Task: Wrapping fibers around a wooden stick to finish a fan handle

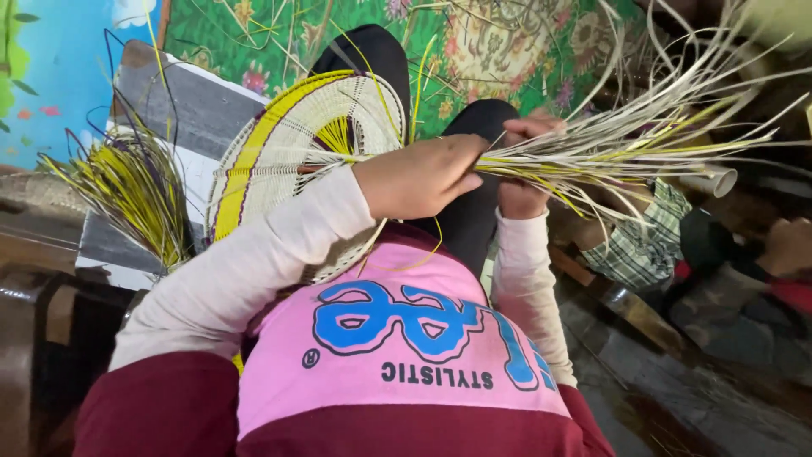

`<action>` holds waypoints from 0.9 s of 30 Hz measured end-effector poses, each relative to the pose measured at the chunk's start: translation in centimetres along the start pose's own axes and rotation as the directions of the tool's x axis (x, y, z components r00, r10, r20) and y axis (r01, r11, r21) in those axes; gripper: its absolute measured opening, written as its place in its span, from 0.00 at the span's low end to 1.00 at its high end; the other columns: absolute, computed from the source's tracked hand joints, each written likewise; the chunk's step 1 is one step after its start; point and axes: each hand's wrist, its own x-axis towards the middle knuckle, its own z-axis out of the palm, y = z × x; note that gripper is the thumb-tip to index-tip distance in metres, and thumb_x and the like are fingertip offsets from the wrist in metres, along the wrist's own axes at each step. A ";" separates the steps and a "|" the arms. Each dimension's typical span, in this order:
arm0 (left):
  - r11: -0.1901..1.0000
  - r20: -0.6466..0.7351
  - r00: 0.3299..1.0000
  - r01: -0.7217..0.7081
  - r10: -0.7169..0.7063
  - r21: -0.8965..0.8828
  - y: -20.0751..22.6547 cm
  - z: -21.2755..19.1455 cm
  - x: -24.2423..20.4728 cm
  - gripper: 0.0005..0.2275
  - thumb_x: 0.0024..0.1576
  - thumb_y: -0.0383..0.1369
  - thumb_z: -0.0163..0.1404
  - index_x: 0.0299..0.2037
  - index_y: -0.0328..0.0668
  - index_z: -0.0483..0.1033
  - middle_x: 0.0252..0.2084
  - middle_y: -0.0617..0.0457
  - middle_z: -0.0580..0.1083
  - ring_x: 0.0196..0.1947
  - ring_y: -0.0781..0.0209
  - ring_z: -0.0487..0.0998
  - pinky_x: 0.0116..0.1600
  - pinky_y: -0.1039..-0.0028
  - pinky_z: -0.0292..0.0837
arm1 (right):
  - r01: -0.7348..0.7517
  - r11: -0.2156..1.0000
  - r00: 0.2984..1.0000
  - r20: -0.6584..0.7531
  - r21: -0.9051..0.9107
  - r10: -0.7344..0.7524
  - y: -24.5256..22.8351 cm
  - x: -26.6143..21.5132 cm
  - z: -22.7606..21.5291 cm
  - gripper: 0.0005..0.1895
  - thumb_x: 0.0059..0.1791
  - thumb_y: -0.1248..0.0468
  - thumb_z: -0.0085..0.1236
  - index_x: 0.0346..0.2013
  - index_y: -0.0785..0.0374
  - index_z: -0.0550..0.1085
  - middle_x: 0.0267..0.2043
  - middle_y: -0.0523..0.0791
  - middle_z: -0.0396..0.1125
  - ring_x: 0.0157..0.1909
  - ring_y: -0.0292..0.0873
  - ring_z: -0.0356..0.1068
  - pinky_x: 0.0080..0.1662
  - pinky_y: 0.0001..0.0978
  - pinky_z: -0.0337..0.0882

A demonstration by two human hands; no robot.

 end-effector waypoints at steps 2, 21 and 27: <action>0.992 -0.055 0.998 0.000 0.007 0.123 -1.5 2.2 -0.2 0.15 0.70 0.38 0.34 0.46 0.31 0.66 0.32 0.37 0.71 0.34 0.32 0.78 0.41 0.52 0.75 | -0.180 0.976 0.979 -0.069 0.126 0.190 -0.9 -0.1 0.2 0.20 0.51 0.53 0.52 0.37 0.69 0.79 0.37 0.46 0.61 0.40 0.36 0.60 0.49 0.26 0.67; 0.911 -0.381 0.919 0.066 0.104 0.407 -1.1 3.6 0.0 0.14 0.70 0.44 0.38 0.49 0.41 0.67 0.29 0.47 0.72 0.29 0.41 0.80 0.36 0.58 0.77 | -0.302 0.837 0.882 -0.199 0.456 0.427 0.7 -2.4 -1.8 0.10 0.53 0.72 0.59 0.48 0.69 0.71 0.45 0.51 0.69 0.51 0.41 0.68 0.60 0.41 0.74; 0.942 -0.416 0.909 0.111 0.032 0.316 -1.8 2.6 0.1 0.13 0.69 0.43 0.41 0.52 0.45 0.69 0.32 0.47 0.74 0.33 0.43 0.81 0.38 0.59 0.77 | -0.578 0.763 0.783 -0.065 0.290 0.619 -6.4 -3.3 -2.0 0.06 0.52 0.69 0.62 0.40 0.68 0.73 0.20 0.43 0.61 0.14 0.31 0.56 0.19 0.18 0.56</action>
